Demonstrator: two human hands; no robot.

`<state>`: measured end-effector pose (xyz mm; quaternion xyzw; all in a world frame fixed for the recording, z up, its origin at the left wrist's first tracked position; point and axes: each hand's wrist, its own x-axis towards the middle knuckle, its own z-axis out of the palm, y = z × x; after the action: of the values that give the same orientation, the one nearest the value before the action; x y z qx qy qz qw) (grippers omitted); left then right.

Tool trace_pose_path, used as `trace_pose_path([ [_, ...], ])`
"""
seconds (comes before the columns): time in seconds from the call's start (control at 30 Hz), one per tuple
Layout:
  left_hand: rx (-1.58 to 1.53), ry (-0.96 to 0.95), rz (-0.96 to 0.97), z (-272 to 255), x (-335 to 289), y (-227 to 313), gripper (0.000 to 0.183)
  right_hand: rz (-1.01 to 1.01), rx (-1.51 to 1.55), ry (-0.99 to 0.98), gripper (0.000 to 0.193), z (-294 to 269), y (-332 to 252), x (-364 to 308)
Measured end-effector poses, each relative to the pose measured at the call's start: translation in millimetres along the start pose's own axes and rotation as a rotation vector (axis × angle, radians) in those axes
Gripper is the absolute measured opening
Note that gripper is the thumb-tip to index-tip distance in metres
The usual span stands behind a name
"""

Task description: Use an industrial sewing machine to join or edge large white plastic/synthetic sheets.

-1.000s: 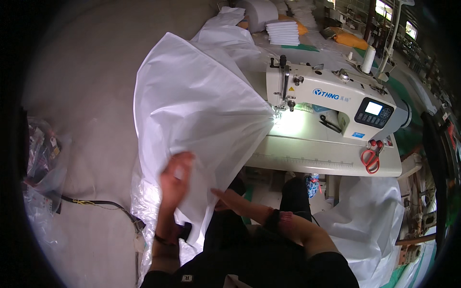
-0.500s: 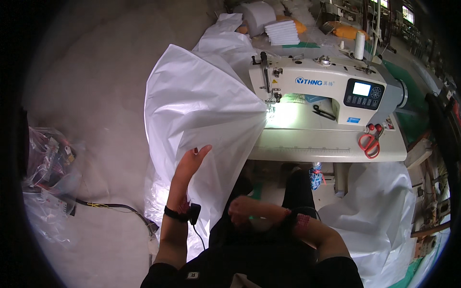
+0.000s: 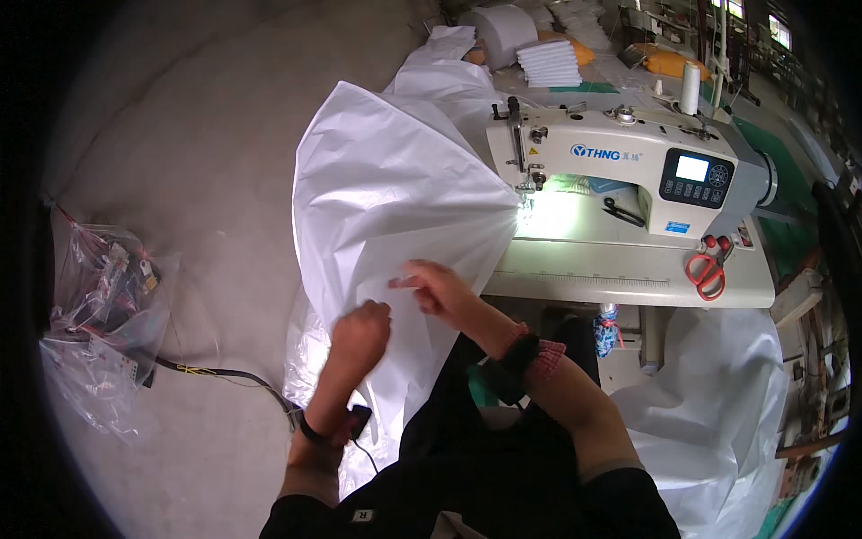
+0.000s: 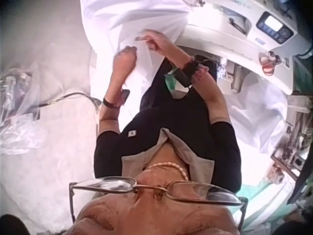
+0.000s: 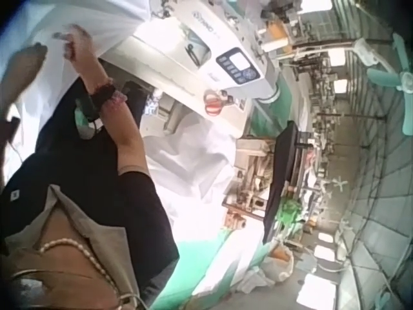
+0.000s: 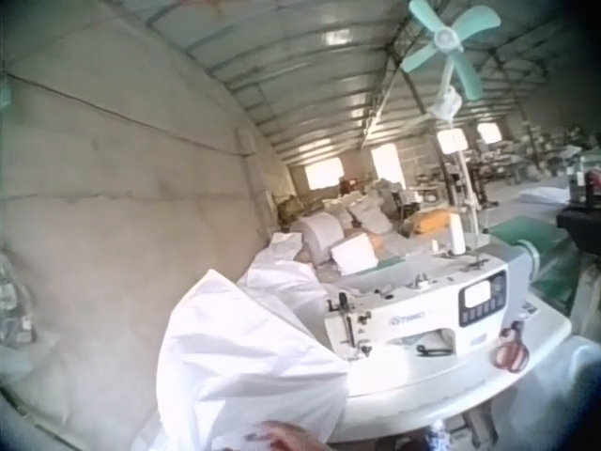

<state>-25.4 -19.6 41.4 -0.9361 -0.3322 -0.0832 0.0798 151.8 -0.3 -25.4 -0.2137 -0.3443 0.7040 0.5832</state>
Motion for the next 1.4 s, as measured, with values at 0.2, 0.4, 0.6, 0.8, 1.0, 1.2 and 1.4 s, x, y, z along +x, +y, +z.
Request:
trace_pose_path([
  [0.2, -0.180, -0.632, 0.530, 85, 22, 51, 0.016, -0.252, -0.549, -0.668, 0.035, 147, 2, -15],
  [0.4, -0.334, 0.317, -0.304, 176, 42, 26, 0.022, -0.276, -0.796, -1.016, 0.032, 134, 45, -71],
  [0.6, -1.629, 0.347, -0.588, 175, -71, -28, 0.033, 0.527, -1.009, 0.505, 0.055, -26, 71, -91],
  [0.8, -0.962, 0.076, -0.675, 158, -113, -65, 0.034, 0.312, -0.632, 0.419, 0.071, -43, 130, -41],
  [1.0, -0.873, -0.008, -0.676, 148, -94, -95, 0.036, 0.350, -0.090, 0.382, 0.042, -36, 164, -4],
  [1.2, -0.852, -0.096, -0.639, 161, -68, -125, 0.038, 0.113, -1.123, -0.414, 0.027, -103, 122, -149],
  [1.4, -0.829, -0.205, -0.622, 162, -49, -150, 0.040, 0.805, -0.227, 0.247, 0.032, -60, 106, -158],
])
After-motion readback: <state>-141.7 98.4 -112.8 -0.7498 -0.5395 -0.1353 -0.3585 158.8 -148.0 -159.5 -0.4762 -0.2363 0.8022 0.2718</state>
